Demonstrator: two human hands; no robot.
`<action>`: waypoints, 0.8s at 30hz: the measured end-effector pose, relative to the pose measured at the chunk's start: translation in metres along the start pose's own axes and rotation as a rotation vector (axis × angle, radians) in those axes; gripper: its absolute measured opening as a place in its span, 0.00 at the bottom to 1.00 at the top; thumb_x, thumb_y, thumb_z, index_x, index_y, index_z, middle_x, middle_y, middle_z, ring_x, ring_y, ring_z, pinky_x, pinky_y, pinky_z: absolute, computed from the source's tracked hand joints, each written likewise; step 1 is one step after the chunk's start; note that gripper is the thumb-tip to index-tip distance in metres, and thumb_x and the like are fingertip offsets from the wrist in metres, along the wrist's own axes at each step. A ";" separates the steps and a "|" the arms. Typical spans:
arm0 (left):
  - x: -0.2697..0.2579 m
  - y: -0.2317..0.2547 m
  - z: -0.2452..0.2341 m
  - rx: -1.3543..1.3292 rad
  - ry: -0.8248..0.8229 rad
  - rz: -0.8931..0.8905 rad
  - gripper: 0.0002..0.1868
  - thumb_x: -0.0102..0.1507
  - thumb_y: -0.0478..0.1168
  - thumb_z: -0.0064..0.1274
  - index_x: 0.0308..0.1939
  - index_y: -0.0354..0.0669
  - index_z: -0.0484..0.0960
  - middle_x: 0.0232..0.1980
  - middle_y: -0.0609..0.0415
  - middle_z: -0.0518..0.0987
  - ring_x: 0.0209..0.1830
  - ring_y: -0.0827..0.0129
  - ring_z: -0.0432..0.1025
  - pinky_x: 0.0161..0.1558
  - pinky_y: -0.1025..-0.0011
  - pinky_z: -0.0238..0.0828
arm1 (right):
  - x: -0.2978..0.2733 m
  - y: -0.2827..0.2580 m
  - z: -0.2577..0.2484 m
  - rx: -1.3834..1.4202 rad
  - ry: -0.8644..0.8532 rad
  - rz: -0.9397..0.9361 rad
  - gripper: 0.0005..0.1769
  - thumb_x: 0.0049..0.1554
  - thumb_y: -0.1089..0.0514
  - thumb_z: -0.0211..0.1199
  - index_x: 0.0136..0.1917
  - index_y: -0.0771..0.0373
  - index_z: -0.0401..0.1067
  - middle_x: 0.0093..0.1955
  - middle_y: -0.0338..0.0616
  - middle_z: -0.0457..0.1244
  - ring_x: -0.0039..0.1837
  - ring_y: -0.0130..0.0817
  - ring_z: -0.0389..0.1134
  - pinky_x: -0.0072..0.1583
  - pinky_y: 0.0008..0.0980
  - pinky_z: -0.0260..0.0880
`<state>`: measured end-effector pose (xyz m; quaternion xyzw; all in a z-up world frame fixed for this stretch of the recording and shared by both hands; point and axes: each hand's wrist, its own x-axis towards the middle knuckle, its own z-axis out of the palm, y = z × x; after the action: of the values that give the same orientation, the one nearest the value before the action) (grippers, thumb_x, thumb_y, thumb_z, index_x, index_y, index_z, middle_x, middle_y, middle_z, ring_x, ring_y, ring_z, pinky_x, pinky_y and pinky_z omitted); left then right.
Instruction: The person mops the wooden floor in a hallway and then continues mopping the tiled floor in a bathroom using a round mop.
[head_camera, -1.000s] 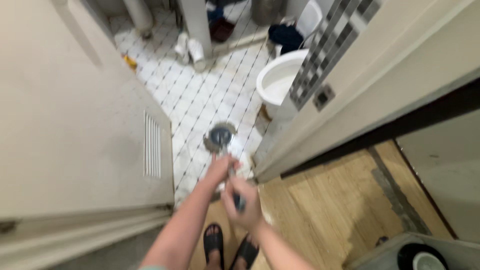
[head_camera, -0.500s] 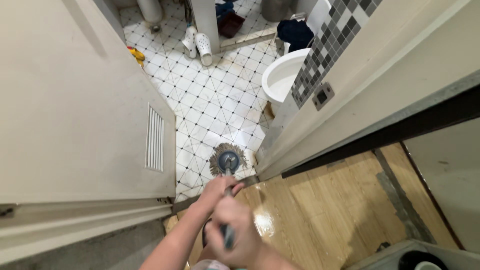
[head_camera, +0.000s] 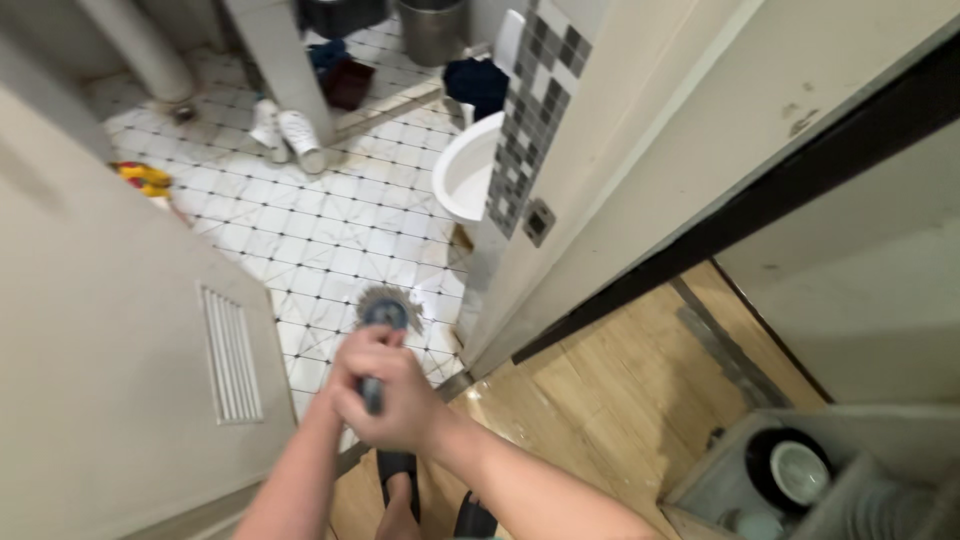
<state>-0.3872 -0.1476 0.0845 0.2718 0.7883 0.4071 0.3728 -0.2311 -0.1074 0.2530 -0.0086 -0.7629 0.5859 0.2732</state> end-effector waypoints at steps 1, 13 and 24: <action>0.014 -0.003 -0.008 0.080 0.013 0.016 0.14 0.65 0.44 0.57 0.31 0.36 0.79 0.31 0.47 0.79 0.31 0.63 0.71 0.36 0.63 0.68 | 0.008 0.009 0.008 -0.006 0.011 0.012 0.06 0.54 0.65 0.61 0.37 0.66 0.66 0.36 0.47 0.63 0.40 0.36 0.66 0.47 0.32 0.67; 0.043 -0.037 -0.009 -0.877 0.019 -0.274 0.08 0.66 0.39 0.47 0.37 0.38 0.75 0.31 0.52 0.73 0.32 0.67 0.72 0.40 0.68 0.70 | 0.007 0.057 0.017 -0.046 0.172 0.064 0.06 0.55 0.66 0.61 0.37 0.65 0.65 0.36 0.46 0.60 0.41 0.37 0.63 0.45 0.34 0.63; 0.091 -0.124 0.014 0.318 -0.026 0.803 0.19 0.62 0.41 0.61 0.20 0.40 0.72 0.22 0.54 0.70 0.25 0.61 0.70 0.57 0.57 0.71 | -0.021 0.066 0.038 -0.084 0.407 0.039 0.09 0.52 0.73 0.61 0.35 0.65 0.65 0.38 0.49 0.61 0.43 0.45 0.66 0.45 0.37 0.66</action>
<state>-0.4436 -0.1400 -0.0591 0.6162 0.6680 0.3901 0.1481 -0.2500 -0.1277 0.1786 -0.1529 -0.7155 0.5449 0.4096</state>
